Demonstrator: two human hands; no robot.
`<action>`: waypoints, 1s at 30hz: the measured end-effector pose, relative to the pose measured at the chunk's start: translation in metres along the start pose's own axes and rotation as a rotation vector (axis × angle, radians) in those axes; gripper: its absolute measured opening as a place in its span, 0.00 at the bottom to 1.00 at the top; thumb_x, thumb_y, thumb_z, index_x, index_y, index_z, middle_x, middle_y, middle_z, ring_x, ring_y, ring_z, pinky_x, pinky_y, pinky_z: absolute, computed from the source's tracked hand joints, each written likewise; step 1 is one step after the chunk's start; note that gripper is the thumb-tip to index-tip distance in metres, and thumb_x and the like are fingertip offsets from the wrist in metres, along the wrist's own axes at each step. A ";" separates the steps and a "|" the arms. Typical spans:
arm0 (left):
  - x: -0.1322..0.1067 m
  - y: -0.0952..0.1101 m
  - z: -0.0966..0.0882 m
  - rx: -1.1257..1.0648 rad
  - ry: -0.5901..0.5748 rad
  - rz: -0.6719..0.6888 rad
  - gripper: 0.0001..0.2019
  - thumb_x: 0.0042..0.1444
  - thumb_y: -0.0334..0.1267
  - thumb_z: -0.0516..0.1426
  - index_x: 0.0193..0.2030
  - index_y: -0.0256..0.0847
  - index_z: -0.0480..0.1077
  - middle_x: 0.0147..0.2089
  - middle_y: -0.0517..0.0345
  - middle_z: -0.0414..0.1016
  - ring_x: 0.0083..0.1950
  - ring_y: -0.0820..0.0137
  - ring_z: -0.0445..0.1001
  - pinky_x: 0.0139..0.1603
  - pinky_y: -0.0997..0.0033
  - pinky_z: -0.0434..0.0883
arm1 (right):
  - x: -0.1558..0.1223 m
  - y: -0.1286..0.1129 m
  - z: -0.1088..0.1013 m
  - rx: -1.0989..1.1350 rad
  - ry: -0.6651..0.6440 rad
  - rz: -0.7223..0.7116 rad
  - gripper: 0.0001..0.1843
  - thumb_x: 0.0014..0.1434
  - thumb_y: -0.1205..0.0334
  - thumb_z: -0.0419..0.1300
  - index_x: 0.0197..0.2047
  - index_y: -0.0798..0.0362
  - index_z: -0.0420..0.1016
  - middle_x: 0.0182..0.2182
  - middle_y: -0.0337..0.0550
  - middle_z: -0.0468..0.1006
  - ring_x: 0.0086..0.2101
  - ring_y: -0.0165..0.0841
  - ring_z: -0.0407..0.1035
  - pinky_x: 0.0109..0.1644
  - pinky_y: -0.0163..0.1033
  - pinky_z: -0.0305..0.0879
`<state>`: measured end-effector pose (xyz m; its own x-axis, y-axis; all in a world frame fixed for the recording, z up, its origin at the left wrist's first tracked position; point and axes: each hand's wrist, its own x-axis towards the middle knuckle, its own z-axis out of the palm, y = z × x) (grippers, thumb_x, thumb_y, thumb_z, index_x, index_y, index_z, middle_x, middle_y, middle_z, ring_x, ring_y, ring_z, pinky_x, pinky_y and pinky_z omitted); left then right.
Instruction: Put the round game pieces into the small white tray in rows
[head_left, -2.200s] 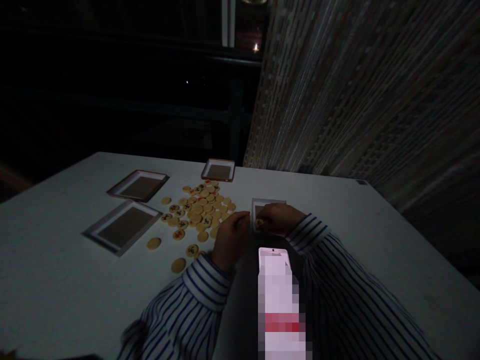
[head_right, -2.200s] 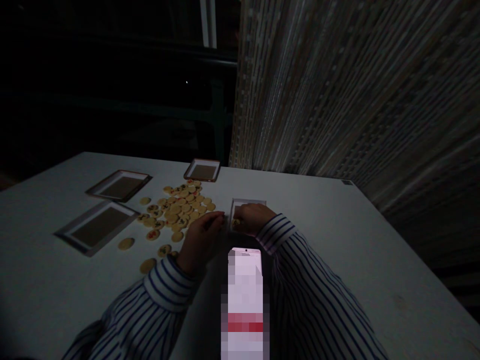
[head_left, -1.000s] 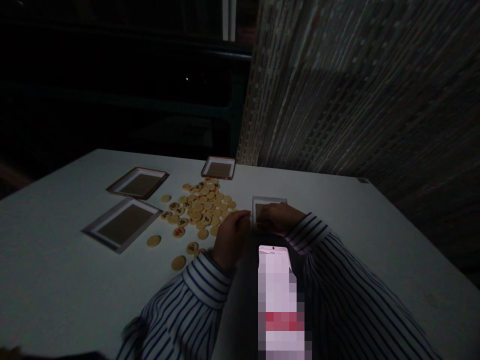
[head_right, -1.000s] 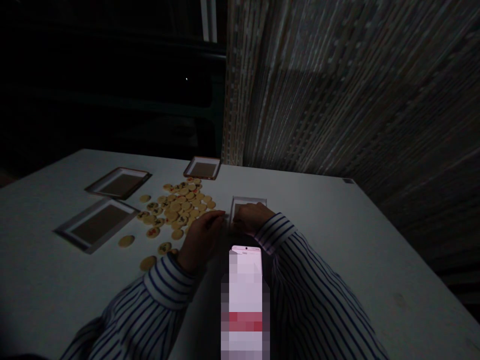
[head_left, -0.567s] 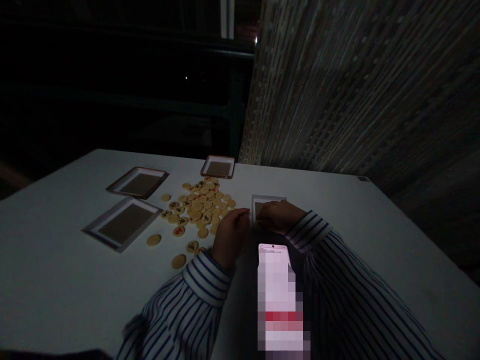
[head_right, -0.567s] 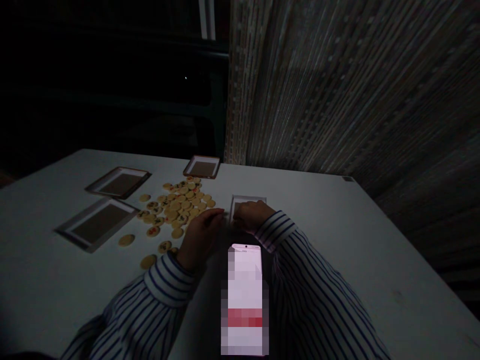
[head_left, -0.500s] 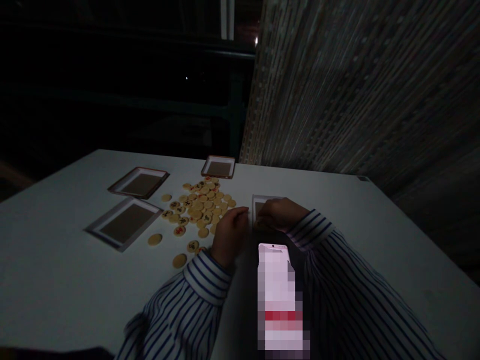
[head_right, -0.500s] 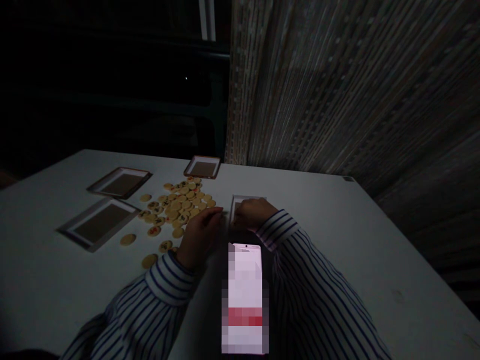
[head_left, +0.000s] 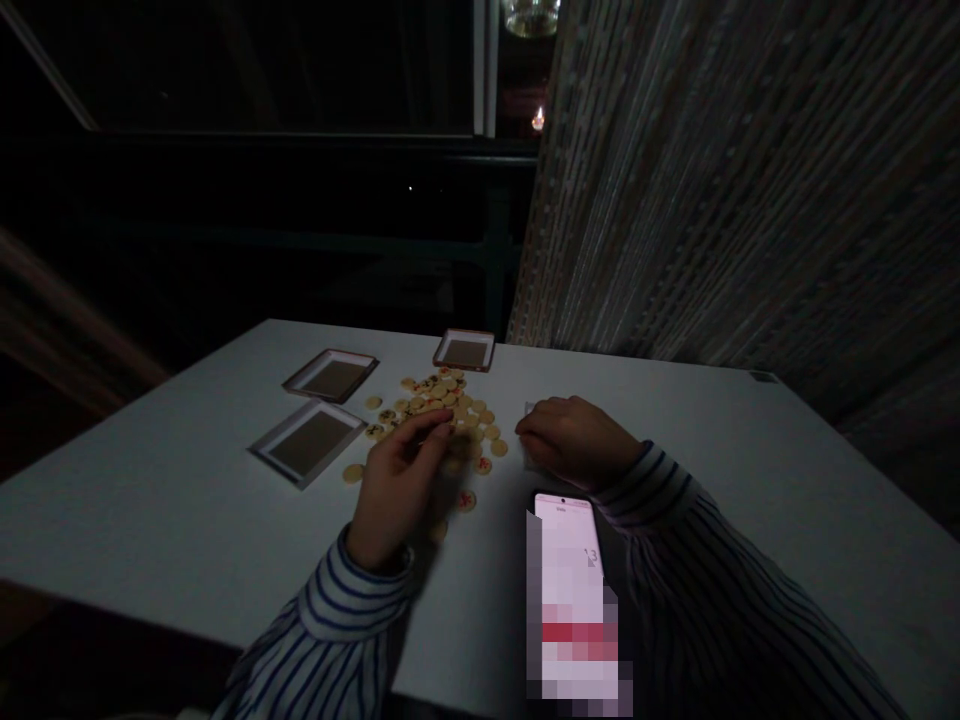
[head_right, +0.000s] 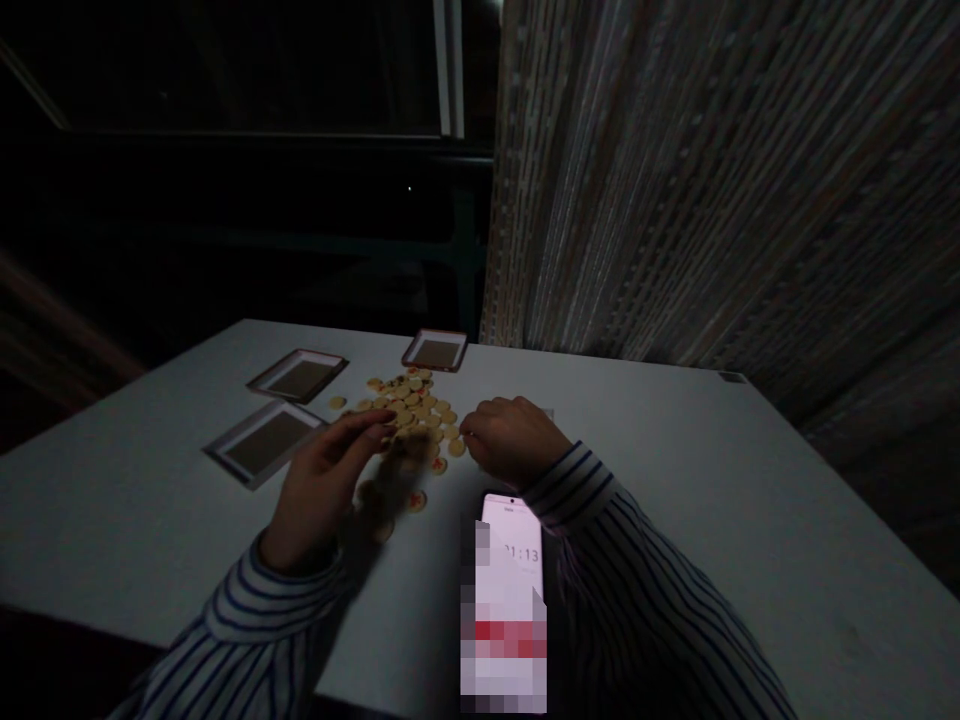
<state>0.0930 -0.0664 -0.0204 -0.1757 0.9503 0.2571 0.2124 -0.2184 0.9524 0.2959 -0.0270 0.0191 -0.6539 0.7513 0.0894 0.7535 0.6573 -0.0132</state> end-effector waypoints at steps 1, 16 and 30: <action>-0.003 -0.001 -0.009 0.070 -0.009 0.020 0.14 0.51 0.44 0.55 0.42 0.39 0.71 0.42 0.53 0.75 0.42 0.68 0.73 0.43 0.68 0.69 | 0.001 -0.003 0.002 0.001 0.004 -0.017 0.14 0.59 0.63 0.47 0.41 0.53 0.72 0.37 0.45 0.75 0.39 0.33 0.66 0.42 0.38 0.55; -0.061 -0.066 -0.038 0.863 -0.146 0.521 0.14 0.52 0.42 0.55 0.44 0.39 0.69 0.38 0.50 0.71 0.40 0.64 0.70 0.39 0.60 0.71 | 0.010 -0.040 0.048 -0.023 -0.128 -0.227 0.12 0.57 0.61 0.50 0.41 0.49 0.72 0.34 0.43 0.73 0.34 0.32 0.66 0.35 0.38 0.55; -0.065 -0.070 -0.030 0.946 -0.165 0.497 0.11 0.53 0.40 0.54 0.40 0.39 0.70 0.33 0.51 0.72 0.35 0.64 0.70 0.33 0.62 0.70 | 0.004 -0.044 0.072 -0.151 0.088 -0.245 0.15 0.60 0.64 0.48 0.49 0.49 0.69 0.35 0.45 0.74 0.34 0.34 0.66 0.36 0.42 0.54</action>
<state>0.0608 -0.1200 -0.0985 0.2520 0.8360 0.4874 0.8926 -0.3953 0.2166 0.2551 -0.0482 -0.0521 -0.8139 0.5592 0.1577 0.5801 0.7973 0.1667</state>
